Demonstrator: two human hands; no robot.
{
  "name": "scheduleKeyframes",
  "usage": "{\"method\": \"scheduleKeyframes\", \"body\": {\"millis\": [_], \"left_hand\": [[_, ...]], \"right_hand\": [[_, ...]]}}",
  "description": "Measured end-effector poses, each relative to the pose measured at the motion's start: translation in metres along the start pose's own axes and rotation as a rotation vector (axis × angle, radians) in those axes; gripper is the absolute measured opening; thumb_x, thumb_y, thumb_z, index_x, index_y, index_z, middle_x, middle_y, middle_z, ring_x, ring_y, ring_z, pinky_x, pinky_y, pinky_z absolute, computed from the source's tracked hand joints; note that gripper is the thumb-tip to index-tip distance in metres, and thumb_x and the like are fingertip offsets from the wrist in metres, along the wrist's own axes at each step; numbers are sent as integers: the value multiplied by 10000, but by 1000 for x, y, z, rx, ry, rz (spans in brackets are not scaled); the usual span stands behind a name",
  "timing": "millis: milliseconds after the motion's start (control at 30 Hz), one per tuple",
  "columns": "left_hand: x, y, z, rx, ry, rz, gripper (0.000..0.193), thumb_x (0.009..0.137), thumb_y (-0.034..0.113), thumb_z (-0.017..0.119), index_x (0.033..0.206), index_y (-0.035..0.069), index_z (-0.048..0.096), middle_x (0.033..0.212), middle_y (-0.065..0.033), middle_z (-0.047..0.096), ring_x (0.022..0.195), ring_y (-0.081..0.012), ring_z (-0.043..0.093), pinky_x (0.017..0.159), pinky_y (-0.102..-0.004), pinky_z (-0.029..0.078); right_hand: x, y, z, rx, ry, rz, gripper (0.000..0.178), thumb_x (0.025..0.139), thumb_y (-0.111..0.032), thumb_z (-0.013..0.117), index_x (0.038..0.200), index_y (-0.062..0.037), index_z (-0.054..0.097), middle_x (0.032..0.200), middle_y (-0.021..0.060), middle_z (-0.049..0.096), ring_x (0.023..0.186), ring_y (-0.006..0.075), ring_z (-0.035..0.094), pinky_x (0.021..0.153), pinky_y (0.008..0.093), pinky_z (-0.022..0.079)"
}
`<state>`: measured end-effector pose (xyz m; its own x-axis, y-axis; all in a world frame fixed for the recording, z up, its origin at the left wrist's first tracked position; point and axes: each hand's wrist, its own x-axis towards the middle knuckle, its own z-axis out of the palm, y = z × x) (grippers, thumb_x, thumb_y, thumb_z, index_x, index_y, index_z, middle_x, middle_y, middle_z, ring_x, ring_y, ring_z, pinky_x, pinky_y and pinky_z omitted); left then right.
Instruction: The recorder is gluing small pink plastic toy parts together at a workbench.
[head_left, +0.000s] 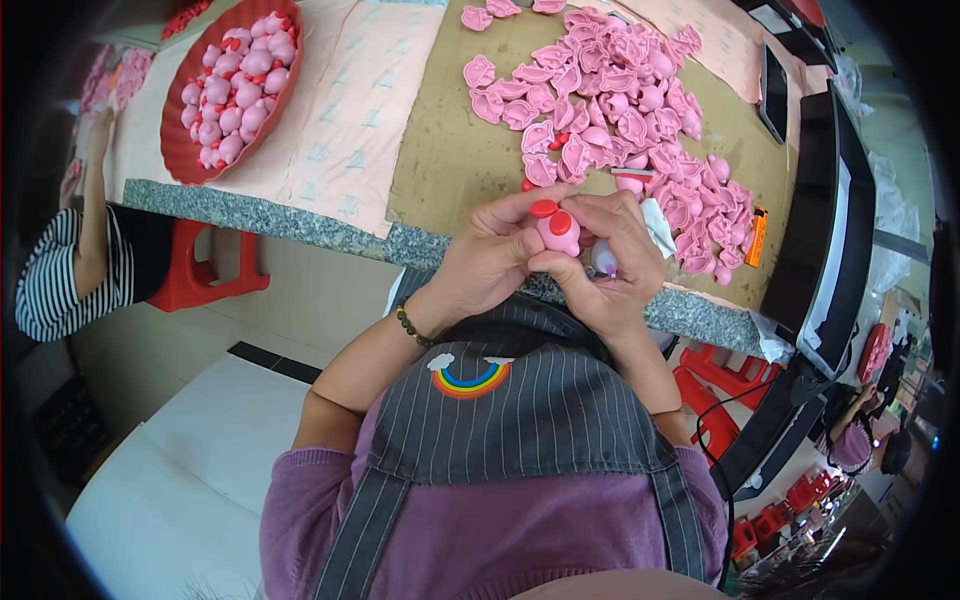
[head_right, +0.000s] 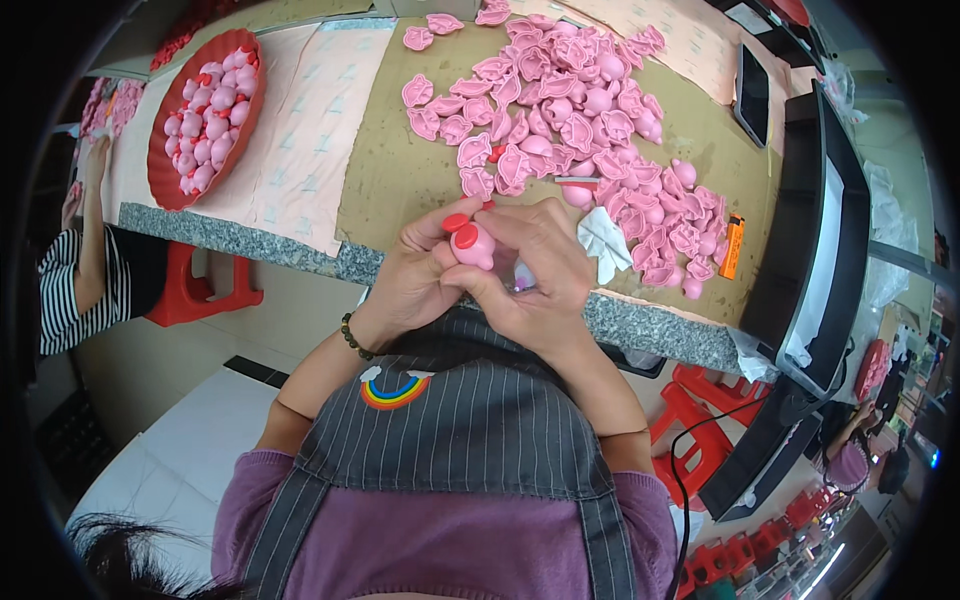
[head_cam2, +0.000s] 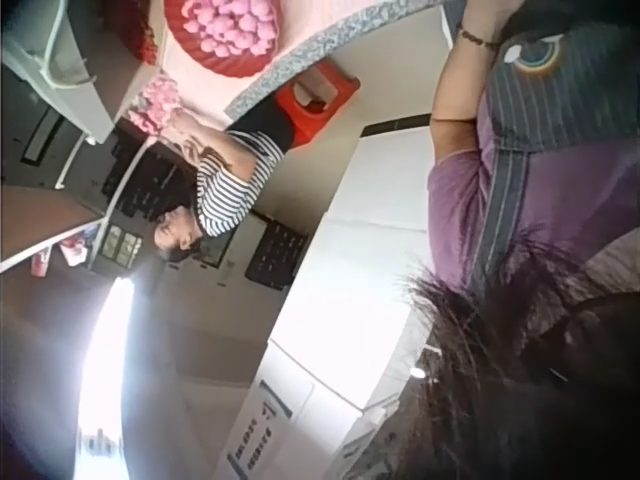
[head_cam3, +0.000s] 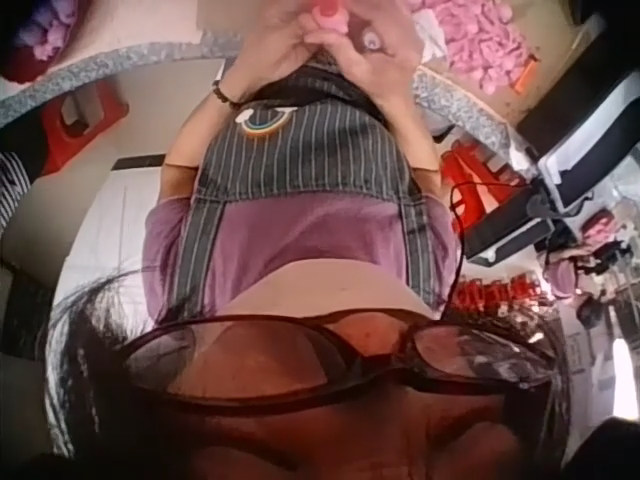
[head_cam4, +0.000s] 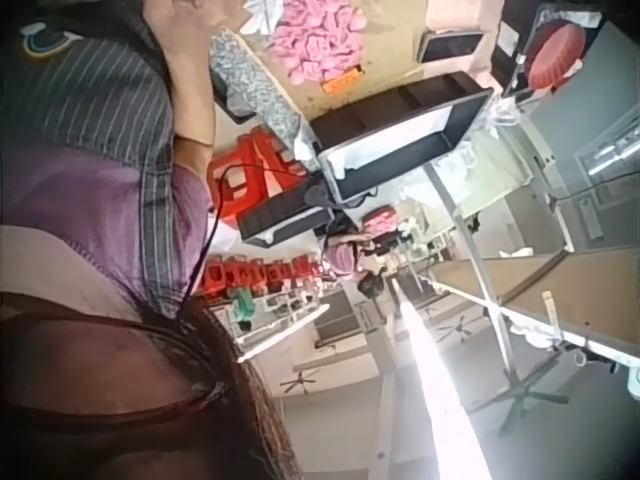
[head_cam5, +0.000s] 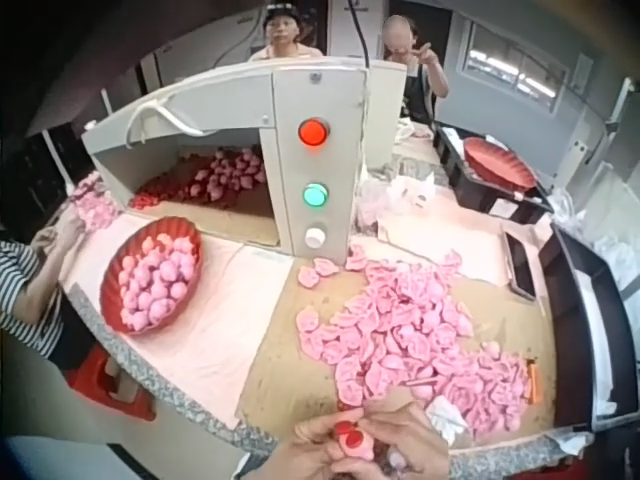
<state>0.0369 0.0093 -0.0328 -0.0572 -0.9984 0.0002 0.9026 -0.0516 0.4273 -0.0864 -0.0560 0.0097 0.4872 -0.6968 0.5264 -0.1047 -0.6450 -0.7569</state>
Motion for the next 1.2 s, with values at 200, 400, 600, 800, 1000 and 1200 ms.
{"method": "scheduleKeyframes", "body": {"millis": [200,400,600,800,1000,1200], "left_hand": [[-3,-7,-17,-108,42,-93,420,798,128,648,1200,81,535,1217,-53,519,1067,-175,514,932,-336,430],[-1,-7,-15,-151,2,-50,377,830,102,601,1199,79,529,1107,-80,578,1017,-183,554,887,-334,465],[-2,-6,-17,-152,22,-86,382,821,101,611,1195,77,534,1110,-83,581,1015,-179,554,887,-331,463],[-2,-6,-18,-166,34,-93,384,819,89,613,1193,64,533,1119,-82,579,1023,-180,552,898,-327,457],[0,-5,-18,-158,29,-82,385,822,85,610,1198,64,529,1116,-85,579,1034,-178,546,903,-328,451],[8,6,-1,248,132,67,378,772,-36,636,1133,0,527,1050,-97,573,955,-151,570,845,-283,480]], "right_hand": [[-4,6,3,12,9,-88,346,640,-109,774,891,49,596,810,140,620,664,181,512,567,265,413],[-7,6,6,8,46,-87,331,637,-80,766,889,48,594,804,140,620,637,180,514,541,261,414],[-7,5,6,29,41,-74,332,638,-78,767,894,46,595,804,141,622,641,181,516,545,264,417],[-6,5,6,20,38,-77,344,645,-98,770,902,49,596,809,142,624,661,189,526,567,272,426],[-6,5,6,32,39,-46,334,650,-90,763,904,50,599,801,136,626,685,189,532,603,288,432],[-19,21,4,224,11,197,334,731,-124,682,1022,22,608,1061,138,539,907,195,503,775,286,399]]}}
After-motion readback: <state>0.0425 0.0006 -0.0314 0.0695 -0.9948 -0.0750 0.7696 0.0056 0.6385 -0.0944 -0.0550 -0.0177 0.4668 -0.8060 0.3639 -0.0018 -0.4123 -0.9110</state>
